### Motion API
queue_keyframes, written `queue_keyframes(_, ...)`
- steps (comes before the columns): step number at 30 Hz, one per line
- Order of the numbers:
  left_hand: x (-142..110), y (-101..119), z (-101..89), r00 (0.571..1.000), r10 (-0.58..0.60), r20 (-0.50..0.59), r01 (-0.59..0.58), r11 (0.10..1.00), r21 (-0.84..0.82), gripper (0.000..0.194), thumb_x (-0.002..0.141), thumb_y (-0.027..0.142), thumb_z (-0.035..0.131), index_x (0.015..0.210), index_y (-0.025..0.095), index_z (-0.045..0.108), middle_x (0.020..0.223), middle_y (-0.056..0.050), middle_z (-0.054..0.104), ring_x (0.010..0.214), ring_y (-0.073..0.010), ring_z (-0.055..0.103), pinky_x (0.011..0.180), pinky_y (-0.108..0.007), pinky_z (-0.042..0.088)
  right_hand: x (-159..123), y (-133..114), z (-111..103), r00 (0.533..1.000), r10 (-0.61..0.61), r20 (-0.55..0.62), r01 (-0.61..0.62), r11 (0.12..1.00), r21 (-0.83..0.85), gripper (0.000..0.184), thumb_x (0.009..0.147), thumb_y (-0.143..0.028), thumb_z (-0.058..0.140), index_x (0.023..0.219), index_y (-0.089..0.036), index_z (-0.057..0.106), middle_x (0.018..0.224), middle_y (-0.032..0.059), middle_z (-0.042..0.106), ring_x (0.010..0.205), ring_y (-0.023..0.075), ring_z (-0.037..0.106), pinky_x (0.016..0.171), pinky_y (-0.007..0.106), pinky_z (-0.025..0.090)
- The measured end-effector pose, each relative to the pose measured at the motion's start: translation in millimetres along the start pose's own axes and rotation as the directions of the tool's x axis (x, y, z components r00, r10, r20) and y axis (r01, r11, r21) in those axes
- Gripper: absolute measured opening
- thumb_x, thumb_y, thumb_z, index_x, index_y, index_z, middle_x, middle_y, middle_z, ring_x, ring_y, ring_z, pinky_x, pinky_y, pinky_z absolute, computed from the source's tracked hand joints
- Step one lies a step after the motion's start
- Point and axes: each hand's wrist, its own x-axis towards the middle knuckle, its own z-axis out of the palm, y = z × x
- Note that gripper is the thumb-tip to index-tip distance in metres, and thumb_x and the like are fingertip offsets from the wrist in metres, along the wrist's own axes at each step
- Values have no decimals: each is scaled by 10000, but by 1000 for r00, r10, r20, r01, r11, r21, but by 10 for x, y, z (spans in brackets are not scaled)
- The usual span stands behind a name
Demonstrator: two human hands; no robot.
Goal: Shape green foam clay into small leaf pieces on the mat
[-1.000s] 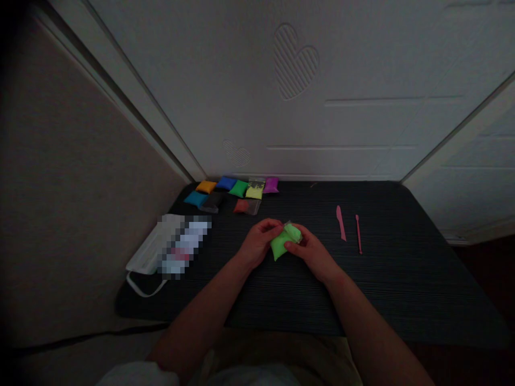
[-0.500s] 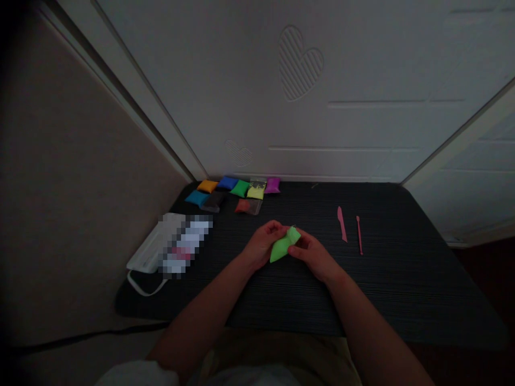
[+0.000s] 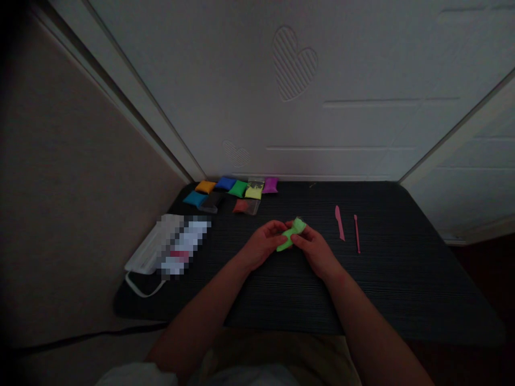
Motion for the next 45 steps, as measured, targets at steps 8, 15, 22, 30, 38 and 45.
queue_keyframes(8, 7, 3, 8, 1000, 22, 4, -22, 999, -28, 273, 611, 180, 679, 824, 164, 508, 879, 6, 565, 738, -95, 548, 735, -280, 398, 2, 13, -8, 998, -32, -59, 26, 995, -100, 248, 698, -298, 616, 937, -231, 612, 976, 18, 606, 922, 196, 529, 833, 342, 380)
queue_keyframes(15, 12, 6, 15, 1000, 28, -1, -28, 999, -46, 276, 596, 172, 688, 806, 160, 509, 848, 11, 569, 712, -78, 527, 699, -240, 383, 13, 52, -24, 994, -82, -68, 72, 988, -138, 199, 726, -261, 591, 920, -239, 626, 962, 17, 605, 904, 181, 526, 821, 327, 380)
queue_keyframes(22, 28, -16, 9, 1000, 29, 12, -28, 999, -27, 277, 593, 164, 687, 816, 166, 523, 815, 20, 562, 724, -82, 521, 699, -234, 376, 27, 102, -65, 986, -144, -89, 123, 971, -205, 191, 731, -285, 579, 910, -242, 632, 884, 10, 595, 841, 173, 526, 784, 320, 389)
queue_keyframes(30, 27, -2, 3, 1000, 0, -24, 0, 1000, -5, 266, 591, 177, 687, 804, 163, 529, 772, 24, 561, 677, -81, 519, 643, -219, 390, 34, 118, -53, 985, -138, -105, 116, 975, -191, 184, 718, -275, 595, 896, -243, 623, 883, 7, 604, 840, 179, 535, 800, 334, 386)
queue_keyframes(38, 20, 21, -24, 994, -97, 55, 104, 982, -157, 212, 678, 240, 606, 865, 142, 589, 821, -35, 576, 664, -130, 549, 524, -250, 436, -38, -2, 31, 999, -26, 41, 30, 995, -91, 381, 659, -237, 651, 1024, -276, 550, 992, 6, 594, 868, 185, 548, 782, 335, 417)
queue_keyframes(45, -6, 37, -36, 971, -174, 164, 207, 956, -210, 266, 707, 265, 583, 933, 124, 595, 786, -62, 585, 606, -122, 550, 429, -206, 356, -77, -42, 70, 997, -26, 76, 35, 993, -113, 441, 612, -283, 676, 1037, -279, 557, 1011, 18, 598, 916, 207, 534, 759, 333, 434)
